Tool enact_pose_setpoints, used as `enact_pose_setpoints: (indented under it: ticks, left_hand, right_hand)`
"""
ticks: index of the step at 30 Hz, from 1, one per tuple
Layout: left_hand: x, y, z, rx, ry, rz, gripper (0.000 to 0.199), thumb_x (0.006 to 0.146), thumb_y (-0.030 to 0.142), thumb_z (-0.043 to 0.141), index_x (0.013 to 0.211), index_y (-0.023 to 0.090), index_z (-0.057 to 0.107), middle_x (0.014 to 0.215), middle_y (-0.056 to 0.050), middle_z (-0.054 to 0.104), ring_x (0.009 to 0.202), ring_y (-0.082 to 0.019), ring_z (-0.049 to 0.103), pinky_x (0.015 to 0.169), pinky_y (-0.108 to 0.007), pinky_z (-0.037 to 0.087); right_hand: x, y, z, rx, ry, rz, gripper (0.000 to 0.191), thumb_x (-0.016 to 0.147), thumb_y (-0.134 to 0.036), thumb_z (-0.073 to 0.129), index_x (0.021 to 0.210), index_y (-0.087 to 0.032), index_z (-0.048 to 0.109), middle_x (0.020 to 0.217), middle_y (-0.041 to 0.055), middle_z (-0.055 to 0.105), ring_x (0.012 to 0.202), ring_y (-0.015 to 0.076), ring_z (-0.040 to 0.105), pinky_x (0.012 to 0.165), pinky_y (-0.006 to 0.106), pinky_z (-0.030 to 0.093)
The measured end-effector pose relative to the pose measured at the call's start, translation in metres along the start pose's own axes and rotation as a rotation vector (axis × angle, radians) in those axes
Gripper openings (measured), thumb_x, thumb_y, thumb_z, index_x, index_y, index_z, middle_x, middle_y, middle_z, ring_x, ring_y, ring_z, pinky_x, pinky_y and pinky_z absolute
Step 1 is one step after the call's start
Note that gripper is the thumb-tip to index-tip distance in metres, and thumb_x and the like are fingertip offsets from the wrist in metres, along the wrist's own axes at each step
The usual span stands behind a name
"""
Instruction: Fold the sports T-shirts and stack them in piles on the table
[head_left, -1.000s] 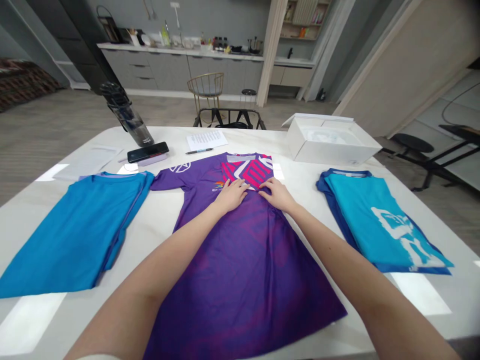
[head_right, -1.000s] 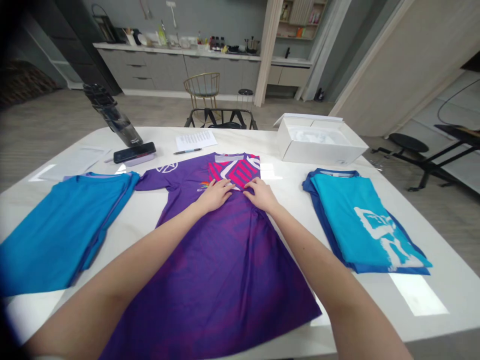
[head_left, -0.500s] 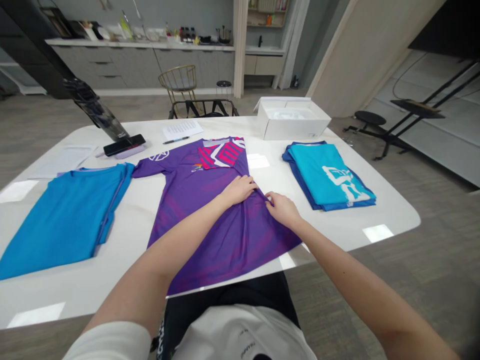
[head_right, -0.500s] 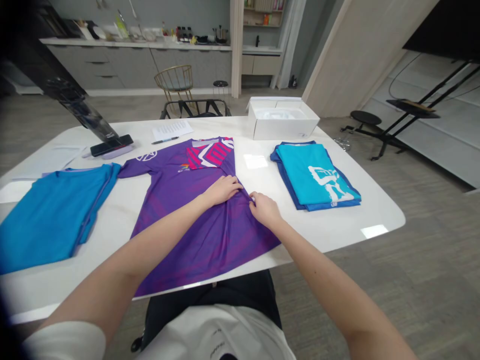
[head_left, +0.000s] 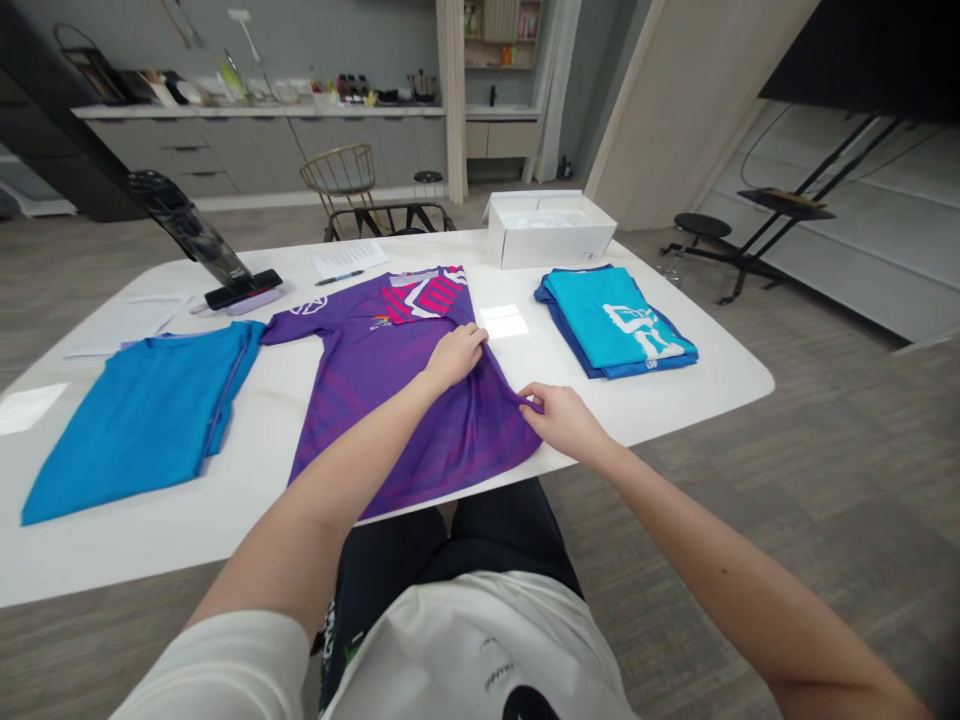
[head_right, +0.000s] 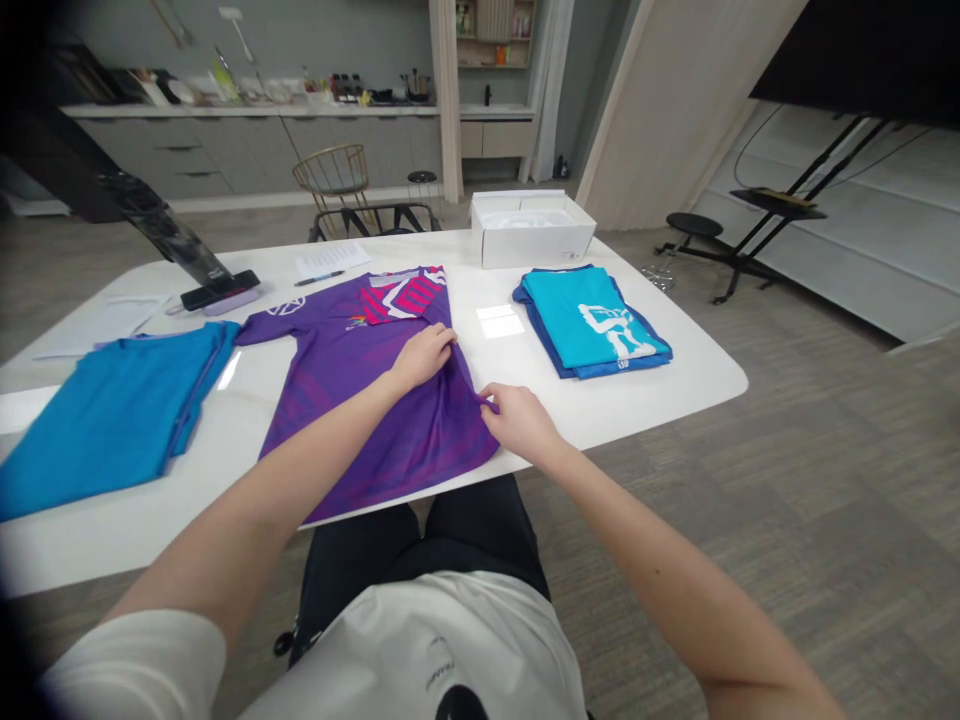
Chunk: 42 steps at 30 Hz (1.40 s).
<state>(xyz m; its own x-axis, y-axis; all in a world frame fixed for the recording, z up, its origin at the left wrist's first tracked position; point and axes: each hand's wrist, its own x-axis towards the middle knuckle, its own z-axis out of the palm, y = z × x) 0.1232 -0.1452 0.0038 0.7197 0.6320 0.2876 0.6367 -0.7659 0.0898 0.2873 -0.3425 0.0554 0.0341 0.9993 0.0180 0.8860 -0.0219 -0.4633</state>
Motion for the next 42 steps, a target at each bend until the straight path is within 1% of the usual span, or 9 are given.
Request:
enact_pose_setpoints:
  ticks: [5,8,11,18,23,28,31,34,42]
  left_hand:
    - [-0.046,-0.006,-0.024,0.070,0.017,0.091,0.025,0.099,0.016,0.048,0.114,0.023,0.066,0.116,-0.010,0.063,0.107,-0.026,0.057,0.087,-0.039,0.047]
    - [-0.077,0.000,-0.025,0.130,-0.016,0.190,0.025,0.100,0.018,0.048,0.116,0.023,0.067,0.120,-0.011,0.063,0.107,-0.027,0.056,0.087,-0.040,0.045]
    - [-0.101,0.005,-0.020,0.147,-0.053,0.274,0.026,0.102,0.019,0.047,0.118,0.022,0.067,0.120,-0.011,0.063,0.106,-0.026,0.057,0.087,-0.040,0.044]
    - [-0.127,0.005,-0.019,-0.035,-0.078,0.208,0.028,0.100,0.017,0.049,0.117,0.022,0.070,0.122,-0.007,0.065,0.109,-0.022,0.058,0.090,-0.036,0.045]
    - [-0.138,0.016,-0.025,-0.141,-0.111,0.242,0.031,0.104,0.039,0.050,0.121,0.023,0.069,0.126,-0.007,0.066,0.116,-0.022,0.060,0.097,-0.037,0.043]
    - [-0.139,0.021,-0.029,-0.119,-0.131,0.271,0.035,0.102,0.048,0.053,0.119,0.022,0.069,0.124,-0.008,0.067,0.112,-0.023,0.061,0.097,-0.039,0.041]
    - [-0.129,0.008,-0.028,-0.098,-0.114,0.170,0.033,0.103,0.046,0.050,0.118,0.023,0.069,0.117,-0.007,0.068,0.108,-0.022,0.063,0.095,-0.038,0.043]
    - [-0.107,-0.018,-0.025,-0.076,-0.080,-0.040,0.026,0.103,0.033,0.049,0.116,0.024,0.069,0.112,-0.006,0.069,0.107,-0.023,0.064,0.094,-0.038,0.045]
    - [-0.019,-0.131,-0.020,-0.193,0.047,-0.548,0.029,0.095,0.026,0.052,0.120,0.024,0.066,0.131,-0.011,0.065,0.122,-0.030,0.061,0.098,-0.049,0.051]
  right_hand:
    - [-0.014,-0.043,0.010,-0.009,-0.063,-0.153,0.031,0.095,-0.022,0.059,0.120,-0.019,0.076,0.102,0.0062,0.079,0.094,0.0221,0.072,0.083,0.029,0.048]
    - [-0.021,-0.056,0.030,-0.065,-0.123,-0.209,0.032,0.096,-0.021,0.058,0.124,-0.019,0.075,0.115,0.0086,0.078,0.103,0.0234,0.072,0.091,0.030,0.049]
    - [-0.028,-0.062,0.047,-0.104,-0.169,-0.240,0.030,0.096,-0.022,0.060,0.122,-0.018,0.075,0.113,0.0096,0.077,0.102,0.0242,0.072,0.090,0.031,0.049]
    - [-0.018,-0.044,0.059,0.011,-0.258,-0.256,0.021,0.099,-0.039,0.065,0.107,-0.024,0.076,0.079,0.0003,0.075,0.077,0.0186,0.070,0.070,0.027,0.045]
    - [-0.003,-0.022,0.061,-0.101,-0.234,-0.257,0.010,0.096,-0.031,0.070,0.100,-0.024,0.074,0.078,-0.0001,0.073,0.074,0.0175,0.066,0.066,0.027,0.039]
    - [0.014,-0.017,0.059,-0.070,-0.231,-0.270,0.011,0.095,-0.035,0.070,0.099,-0.024,0.071,0.074,-0.0016,0.069,0.069,0.0158,0.062,0.062,0.026,0.036]
    - [0.046,-0.011,0.055,-0.030,-0.180,-0.261,0.010,0.096,-0.033,0.068,0.095,-0.024,0.072,0.071,-0.0024,0.067,0.066,0.0150,0.061,0.062,0.026,0.036]
    - [0.098,-0.002,0.052,0.023,-0.156,-0.239,0.012,0.095,-0.032,0.068,0.090,-0.022,0.073,0.069,-0.0022,0.066,0.065,0.0148,0.060,0.062,0.025,0.038]
    - [0.278,0.019,0.050,-0.030,0.001,-0.063,0.018,0.095,-0.028,0.063,0.106,-0.019,0.075,0.096,0.0044,0.075,0.088,0.0179,0.068,0.081,0.027,0.047]
